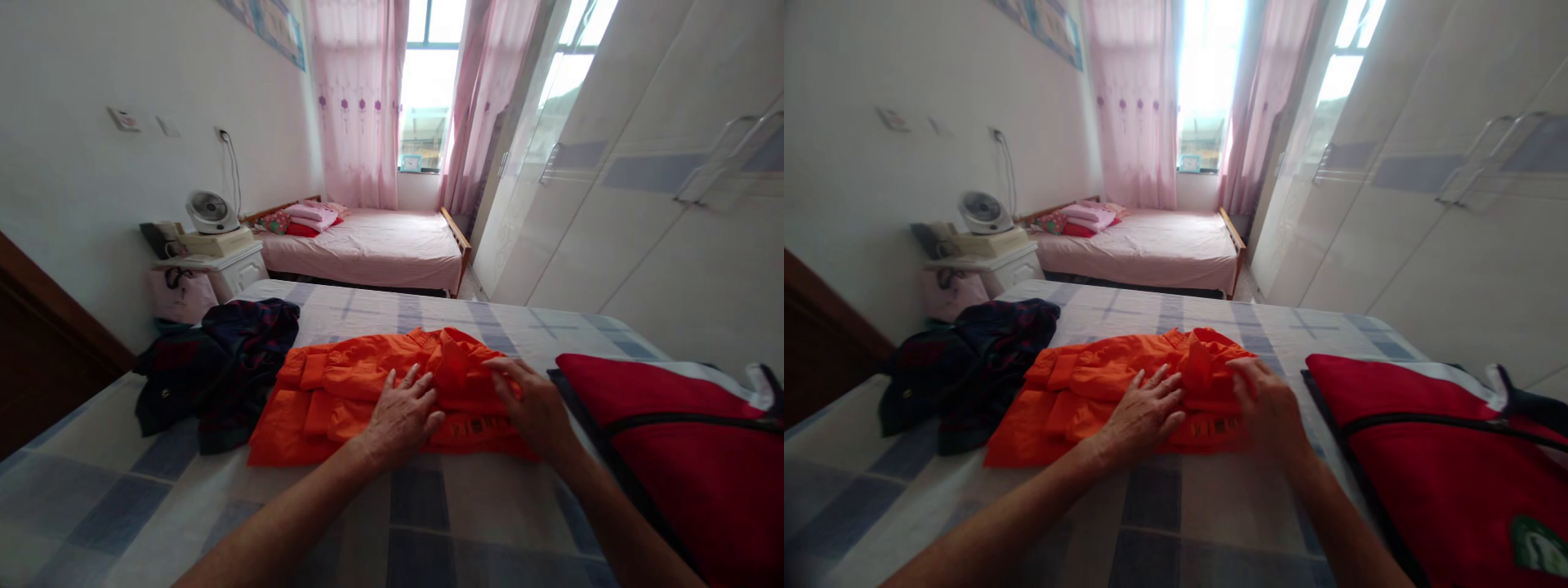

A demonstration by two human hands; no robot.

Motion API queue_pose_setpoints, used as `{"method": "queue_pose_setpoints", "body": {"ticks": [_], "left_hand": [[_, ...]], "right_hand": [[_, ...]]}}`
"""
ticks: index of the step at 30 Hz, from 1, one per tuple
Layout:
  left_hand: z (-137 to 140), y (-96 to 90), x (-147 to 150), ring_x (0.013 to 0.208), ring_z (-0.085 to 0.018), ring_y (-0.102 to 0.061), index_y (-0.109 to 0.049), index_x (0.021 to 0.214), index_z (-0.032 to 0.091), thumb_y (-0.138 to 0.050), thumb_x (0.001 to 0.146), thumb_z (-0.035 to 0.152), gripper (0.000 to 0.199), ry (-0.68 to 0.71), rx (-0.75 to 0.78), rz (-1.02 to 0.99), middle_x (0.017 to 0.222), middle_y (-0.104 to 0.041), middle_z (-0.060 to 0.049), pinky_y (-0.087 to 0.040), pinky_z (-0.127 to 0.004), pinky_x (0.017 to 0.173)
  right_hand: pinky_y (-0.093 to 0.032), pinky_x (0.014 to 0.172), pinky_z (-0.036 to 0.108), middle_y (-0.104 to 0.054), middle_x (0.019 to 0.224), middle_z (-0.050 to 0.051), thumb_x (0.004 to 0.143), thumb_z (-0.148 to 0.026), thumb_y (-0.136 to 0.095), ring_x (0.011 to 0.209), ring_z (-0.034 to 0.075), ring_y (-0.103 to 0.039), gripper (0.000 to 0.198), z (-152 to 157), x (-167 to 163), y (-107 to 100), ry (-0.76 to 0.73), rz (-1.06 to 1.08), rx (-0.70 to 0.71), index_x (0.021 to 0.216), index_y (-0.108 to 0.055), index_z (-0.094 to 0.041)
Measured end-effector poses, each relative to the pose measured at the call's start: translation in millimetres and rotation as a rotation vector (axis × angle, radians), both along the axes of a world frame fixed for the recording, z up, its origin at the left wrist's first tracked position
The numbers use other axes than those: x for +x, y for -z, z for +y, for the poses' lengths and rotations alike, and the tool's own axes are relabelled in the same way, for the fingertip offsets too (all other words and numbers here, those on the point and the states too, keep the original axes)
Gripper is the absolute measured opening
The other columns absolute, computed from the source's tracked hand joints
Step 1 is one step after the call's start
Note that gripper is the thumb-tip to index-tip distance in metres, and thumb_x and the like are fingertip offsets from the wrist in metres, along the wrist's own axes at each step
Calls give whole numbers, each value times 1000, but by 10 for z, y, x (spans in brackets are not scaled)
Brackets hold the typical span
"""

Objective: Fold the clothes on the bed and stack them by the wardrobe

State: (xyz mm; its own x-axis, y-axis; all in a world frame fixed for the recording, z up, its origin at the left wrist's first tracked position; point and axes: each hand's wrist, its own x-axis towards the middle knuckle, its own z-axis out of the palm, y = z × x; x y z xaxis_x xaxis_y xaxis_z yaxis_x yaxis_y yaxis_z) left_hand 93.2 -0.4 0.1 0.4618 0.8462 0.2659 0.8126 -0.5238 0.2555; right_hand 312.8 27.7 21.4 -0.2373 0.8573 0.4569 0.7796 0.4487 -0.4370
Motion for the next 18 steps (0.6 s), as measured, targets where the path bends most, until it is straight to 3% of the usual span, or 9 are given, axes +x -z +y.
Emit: {"method": "queue_pose_setpoints", "body": {"ticks": [3, 6, 9, 13, 15, 18], "left_hand": [[40, -49, 55, 130, -28, -39, -58, 110, 20, -48, 87, 31, 27, -46, 3, -65, 128, -57, -9, -28, -52, 107], [128, -107, 115, 127, -26, -43, -52, 120, 16, -50, 84, 27, 37, -137, 29, -156, 131, -54, -11, -33, -43, 107], [242, -119, 177, 125, -24, -45, -46, 128, 14, -49, 84, 25, 46, -194, 16, -238, 134, -50, -13, -37, -39, 104], [305, -97, 242, 125, -23, -45, -52, 125, 14, -44, 85, 19, 41, -152, -1, -266, 135, -50, -13, -38, -36, 104], [302, -100, 256, 125, -22, -46, -58, 118, 17, -43, 84, 17, 37, -101, -25, -332, 134, -51, -11, -36, -35, 105], [326, -122, 247, 122, -21, -48, -61, 113, 18, -43, 84, 17, 34, -124, -117, -526, 130, -55, -9, -34, -34, 106]], "right_hand": [[-45, 91, 39, -61, 113, 8, 87, -31, -43, 103, 24, -59, 29, 120, 215, 39, 158, 84, 3, 109, -59, -20], [-42, 94, 39, -61, 115, 8, 87, -35, -43, 108, 24, -57, 32, 134, 195, 4, 94, 120, -56, 111, -58, -21], [-39, 98, 37, -61, 119, 7, 88, -40, -41, 113, 23, -54, 37, 108, -30, -145, -12, 164, -88, 116, -57, -21], [-36, 100, 40, -58, 124, 11, 83, -47, -49, 115, 25, -52, 49, 228, -325, -316, -16, 147, -65, 123, -54, -18], [-41, 91, 38, -65, 110, 11, 79, -46, -54, 102, 25, -58, 43, 341, -377, -330, -15, 131, -124, 111, -61, -18], [-45, 73, 33, -65, 72, 4, 78, -38, -53, 73, 20, -60, 24, 446, -341, -277, -36, 184, -264, 76, -64, -17]]}}
